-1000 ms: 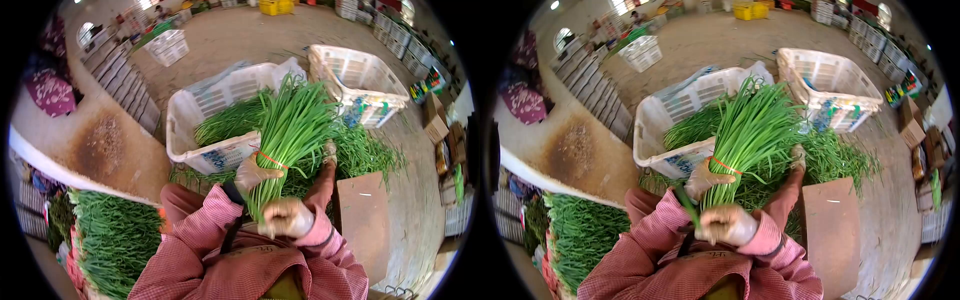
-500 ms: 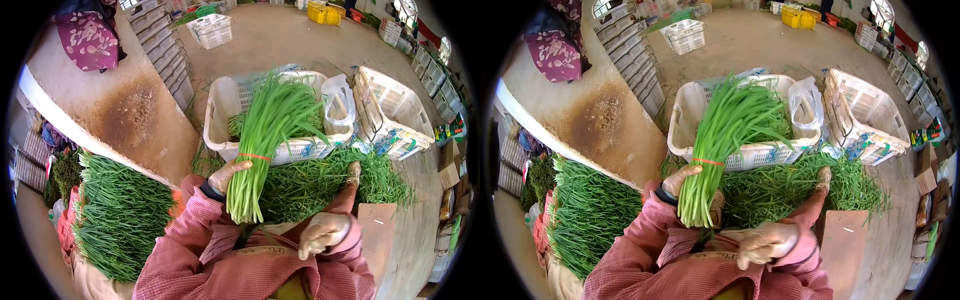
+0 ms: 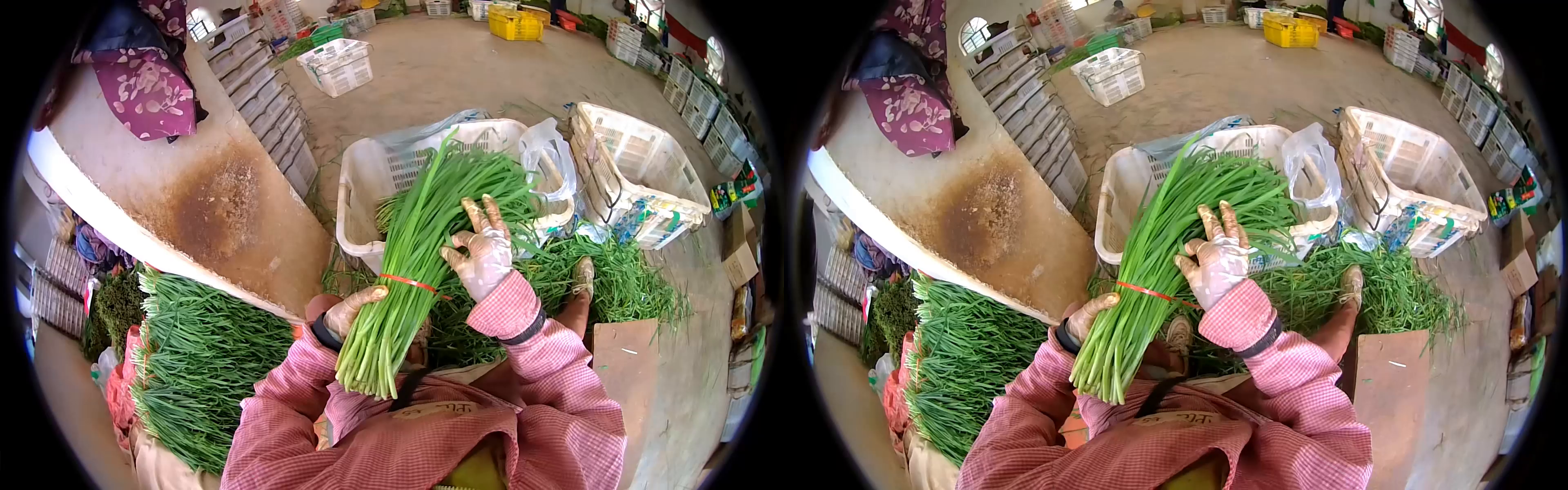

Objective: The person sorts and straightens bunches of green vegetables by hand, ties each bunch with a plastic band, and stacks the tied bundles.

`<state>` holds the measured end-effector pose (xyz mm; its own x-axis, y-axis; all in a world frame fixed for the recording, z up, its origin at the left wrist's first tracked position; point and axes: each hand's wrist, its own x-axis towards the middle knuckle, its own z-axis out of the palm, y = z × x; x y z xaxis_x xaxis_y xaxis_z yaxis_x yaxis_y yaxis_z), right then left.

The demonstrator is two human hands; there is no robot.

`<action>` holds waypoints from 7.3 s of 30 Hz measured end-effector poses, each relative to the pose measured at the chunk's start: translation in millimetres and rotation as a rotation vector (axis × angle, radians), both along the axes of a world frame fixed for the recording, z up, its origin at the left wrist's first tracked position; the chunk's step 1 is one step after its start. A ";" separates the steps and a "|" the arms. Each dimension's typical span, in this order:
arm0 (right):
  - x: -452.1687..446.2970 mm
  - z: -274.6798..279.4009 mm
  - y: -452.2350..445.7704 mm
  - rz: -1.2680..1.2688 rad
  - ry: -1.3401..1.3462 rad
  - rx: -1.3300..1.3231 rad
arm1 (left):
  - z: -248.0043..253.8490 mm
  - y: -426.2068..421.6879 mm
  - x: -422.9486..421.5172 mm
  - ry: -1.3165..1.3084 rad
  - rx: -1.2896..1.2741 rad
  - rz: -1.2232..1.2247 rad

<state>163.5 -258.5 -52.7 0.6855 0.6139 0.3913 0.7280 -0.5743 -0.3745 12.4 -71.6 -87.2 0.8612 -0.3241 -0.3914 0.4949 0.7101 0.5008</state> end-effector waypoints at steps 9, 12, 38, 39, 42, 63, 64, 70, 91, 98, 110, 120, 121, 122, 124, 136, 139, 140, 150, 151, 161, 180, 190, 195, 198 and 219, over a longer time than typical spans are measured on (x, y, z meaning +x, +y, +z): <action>106.4 -12.8 -157.5 -1.090 0.183 -0.397 | -25.0 6.4 -17.8 -0.099 -0.132 0.127; 19.8 -34.7 -119.6 -0.288 -0.347 -0.101 | -18.1 4.9 -8.0 -0.063 -0.106 0.079; -92.2 13.9 81.9 0.388 1.256 1.051 | 9.9 -4.3 -71.1 -0.377 0.583 0.262; -77.8 8.1 83.2 0.385 1.133 1.074 | 1.4 -12.0 -70.8 -0.355 0.548 0.297; -28.2 -1.1 65.9 0.042 0.923 1.097 | -11.9 -24.7 -64.9 -0.332 0.493 0.374; -37.3 36.4 32.2 0.440 -0.225 0.234 | -14.5 -29.0 -43.8 -0.325 0.455 0.505; -34.0 36.4 32.9 0.438 -0.225 0.232 | -14.6 -29.9 -42.9 -0.325 0.457 0.510; 74.2 40.6 -16.1 -0.380 -0.534 0.157 | -9.6 -26.6 -37.2 -0.355 0.466 0.524; 23.8 19.8 -31.8 0.321 0.238 0.690 | -19.0 -49.5 -25.9 -0.314 0.458 0.498; 40.7 -8.7 -8.2 0.277 0.425 0.898 | -18.1 -50.3 -25.1 -0.312 0.470 0.502; 37.0 10.0 -6.6 0.331 0.227 -0.032 | -17.4 -43.8 -20.0 -0.315 0.466 0.515; 123.5 -26.6 -97.1 -0.729 0.247 -0.662 | 2.8 -23.3 -48.7 -0.214 0.512 0.349; 102.2 -29.5 -88.0 -0.757 0.200 -0.512 | 16.4 -10.6 -54.6 -0.180 0.542 0.263; 75.8 -6.8 -80.0 -0.596 0.310 -0.387 | 27.9 0.7 -55.5 -0.187 0.553 0.233; 54.0 -28.9 -64.8 -0.060 0.719 0.529 | 54.8 23.0 -47.1 -0.262 0.550 0.217; -97.5 -46.5 32.8 0.546 0.632 0.686 | 22.2 69.2 -49.9 -0.154 0.909 0.087; -98.1 -64.1 56.9 0.620 0.375 0.523 | -64.4 76.5 -45.0 -0.147 0.859 -0.066; -101.4 -83.4 66.5 0.639 1.006 0.698 | -72.3 73.4 -44.5 -0.166 0.951 -0.090; -124.7 -106.9 104.0 0.776 1.307 0.897 | -89.6 29.3 -41.5 -0.203 1.966 0.173; -135.8 -105.1 101.2 0.633 1.102 0.793 | -100.6 27.4 -41.1 -0.174 2.022 0.312; -55.8 -39.7 -16.0 0.688 0.755 0.575 | -86.6 -18.9 -45.8 -0.074 2.418 0.537; 97.3 -87.6 -51.5 -0.134 0.032 -0.246 | -74.8 -38.4 -36.9 0.015 2.479 0.361; 23.5 -123.5 34.8 0.545 0.466 0.311 | -65.1 -49.2 -31.3 -0.033 2.459 0.279; 33.0 -137.3 9.5 0.540 0.587 0.240 | -69.3 -53.9 -26.1 -0.121 2.550 0.129; 39.9 -143.0 -12.6 0.606 0.569 0.098 | -74.9 -56.1 -25.5 -0.221 2.559 0.109; 8.0 -120.4 44.3 0.264 0.798 0.620 | -80.7 -38.4 -44.4 0.037 2.522 0.350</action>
